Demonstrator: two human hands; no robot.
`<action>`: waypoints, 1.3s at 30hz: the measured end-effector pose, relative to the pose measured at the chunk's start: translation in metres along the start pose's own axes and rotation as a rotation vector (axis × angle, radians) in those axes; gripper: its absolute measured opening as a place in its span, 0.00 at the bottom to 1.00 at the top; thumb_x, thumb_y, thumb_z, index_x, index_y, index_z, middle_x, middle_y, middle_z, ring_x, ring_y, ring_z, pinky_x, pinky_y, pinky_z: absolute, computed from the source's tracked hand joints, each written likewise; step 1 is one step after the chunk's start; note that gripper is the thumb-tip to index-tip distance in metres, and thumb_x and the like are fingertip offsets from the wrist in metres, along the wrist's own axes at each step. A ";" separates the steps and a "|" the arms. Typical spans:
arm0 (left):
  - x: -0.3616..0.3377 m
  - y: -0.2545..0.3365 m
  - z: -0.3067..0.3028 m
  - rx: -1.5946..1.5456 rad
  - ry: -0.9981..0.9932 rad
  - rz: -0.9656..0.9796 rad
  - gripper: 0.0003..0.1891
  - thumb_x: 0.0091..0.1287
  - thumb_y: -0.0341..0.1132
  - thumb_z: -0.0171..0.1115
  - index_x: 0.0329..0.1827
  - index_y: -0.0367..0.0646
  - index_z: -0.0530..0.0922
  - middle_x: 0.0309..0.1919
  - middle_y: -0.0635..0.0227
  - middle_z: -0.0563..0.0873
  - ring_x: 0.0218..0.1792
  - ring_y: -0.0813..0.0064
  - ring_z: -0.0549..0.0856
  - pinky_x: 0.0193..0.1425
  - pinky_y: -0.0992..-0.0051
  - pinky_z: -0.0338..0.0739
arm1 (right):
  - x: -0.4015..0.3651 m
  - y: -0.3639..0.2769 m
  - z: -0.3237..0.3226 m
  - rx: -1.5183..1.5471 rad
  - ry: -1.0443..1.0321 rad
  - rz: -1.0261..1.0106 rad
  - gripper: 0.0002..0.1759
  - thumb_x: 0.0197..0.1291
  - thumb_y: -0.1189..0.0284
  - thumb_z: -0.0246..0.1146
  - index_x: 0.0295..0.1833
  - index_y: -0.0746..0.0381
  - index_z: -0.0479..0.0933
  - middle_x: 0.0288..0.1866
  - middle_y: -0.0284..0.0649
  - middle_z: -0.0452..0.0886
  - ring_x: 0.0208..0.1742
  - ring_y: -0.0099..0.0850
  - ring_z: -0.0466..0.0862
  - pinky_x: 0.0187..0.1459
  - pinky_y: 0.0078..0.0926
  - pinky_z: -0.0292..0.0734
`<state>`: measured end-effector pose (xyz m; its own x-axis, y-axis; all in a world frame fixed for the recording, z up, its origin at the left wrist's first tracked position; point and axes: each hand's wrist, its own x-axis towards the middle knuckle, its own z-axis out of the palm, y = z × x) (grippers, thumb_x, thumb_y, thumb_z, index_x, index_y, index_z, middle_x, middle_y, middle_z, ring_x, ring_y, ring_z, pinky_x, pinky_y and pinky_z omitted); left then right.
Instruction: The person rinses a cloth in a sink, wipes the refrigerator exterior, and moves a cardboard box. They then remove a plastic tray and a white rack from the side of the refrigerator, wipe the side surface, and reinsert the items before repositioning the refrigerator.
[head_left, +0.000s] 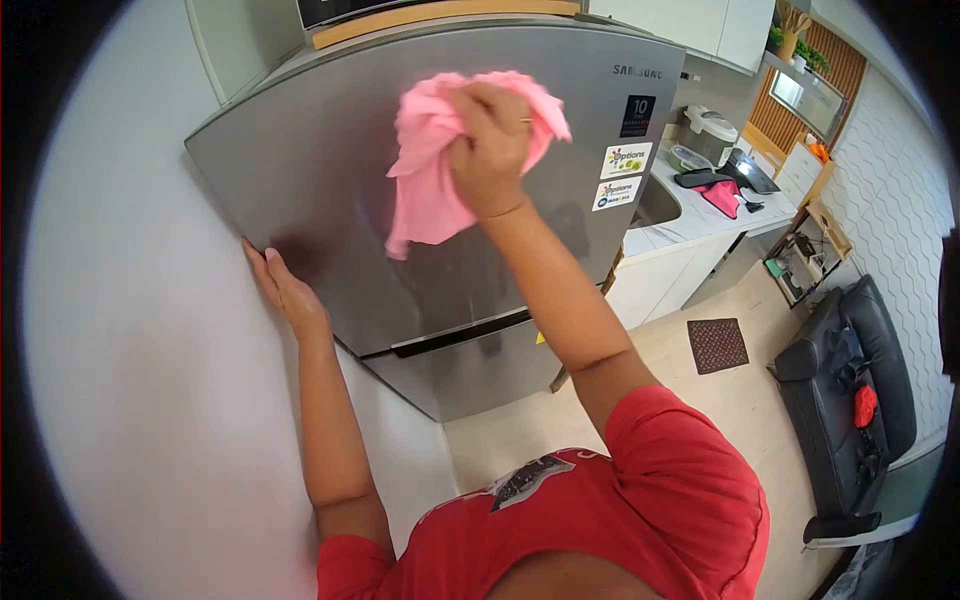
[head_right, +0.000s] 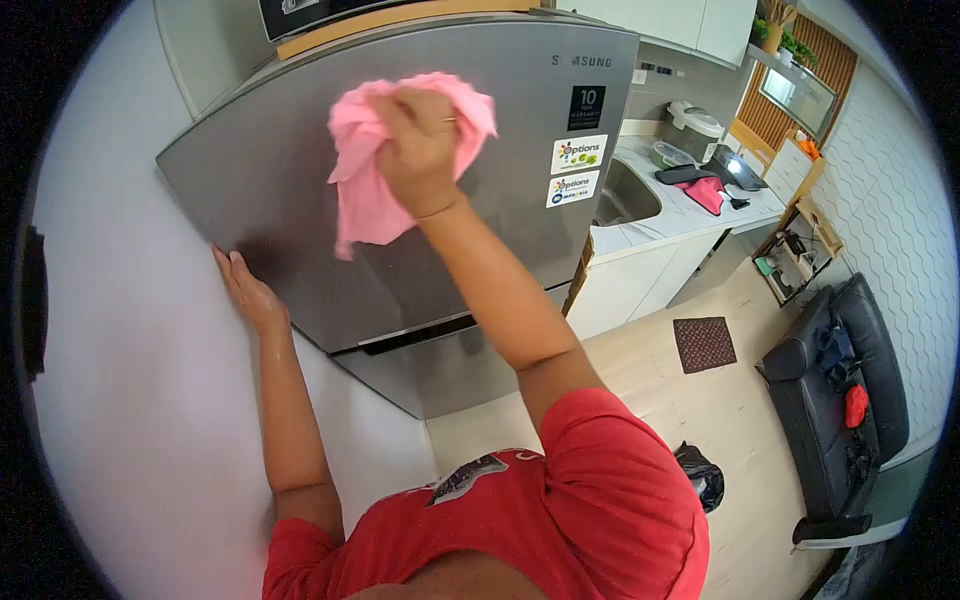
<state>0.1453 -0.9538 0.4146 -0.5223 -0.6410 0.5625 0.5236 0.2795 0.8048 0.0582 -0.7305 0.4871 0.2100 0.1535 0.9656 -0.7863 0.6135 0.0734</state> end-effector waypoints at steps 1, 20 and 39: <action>0.001 0.002 -0.002 0.001 -0.022 -0.004 0.30 0.70 0.43 0.41 0.71 0.39 0.49 0.72 0.57 0.49 0.72 0.64 0.51 0.73 0.69 0.45 | 0.001 0.012 -0.010 0.001 0.001 0.001 0.20 0.39 0.83 0.55 0.43 0.64 0.80 0.37 0.39 0.77 0.43 0.40 0.74 0.48 0.35 0.70; 0.007 -0.011 -0.004 -0.169 -0.015 -0.005 0.31 0.70 0.44 0.40 0.71 0.34 0.50 0.72 0.59 0.51 0.72 0.68 0.50 0.73 0.70 0.41 | 0.010 0.025 -0.019 -0.528 0.066 0.285 0.24 0.60 0.72 0.51 0.63 0.64 0.64 0.60 0.47 0.68 0.58 0.42 0.70 0.62 0.37 0.61; -0.065 -0.009 -0.056 -0.153 0.016 -0.129 0.30 0.70 0.48 0.35 0.70 0.40 0.54 0.63 0.57 0.68 0.66 0.63 0.63 0.69 0.64 0.51 | -0.020 0.073 -0.066 -0.525 -0.389 0.051 0.17 0.55 0.59 0.53 0.36 0.63 0.77 0.36 0.48 0.80 0.35 0.36 0.80 0.36 0.38 0.72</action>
<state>0.2124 -0.9543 0.3601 -0.5816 -0.6759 0.4526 0.5499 0.0833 0.8311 0.0353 -0.6376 0.4565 -0.1233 -0.0384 0.9916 -0.3812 0.9244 -0.0116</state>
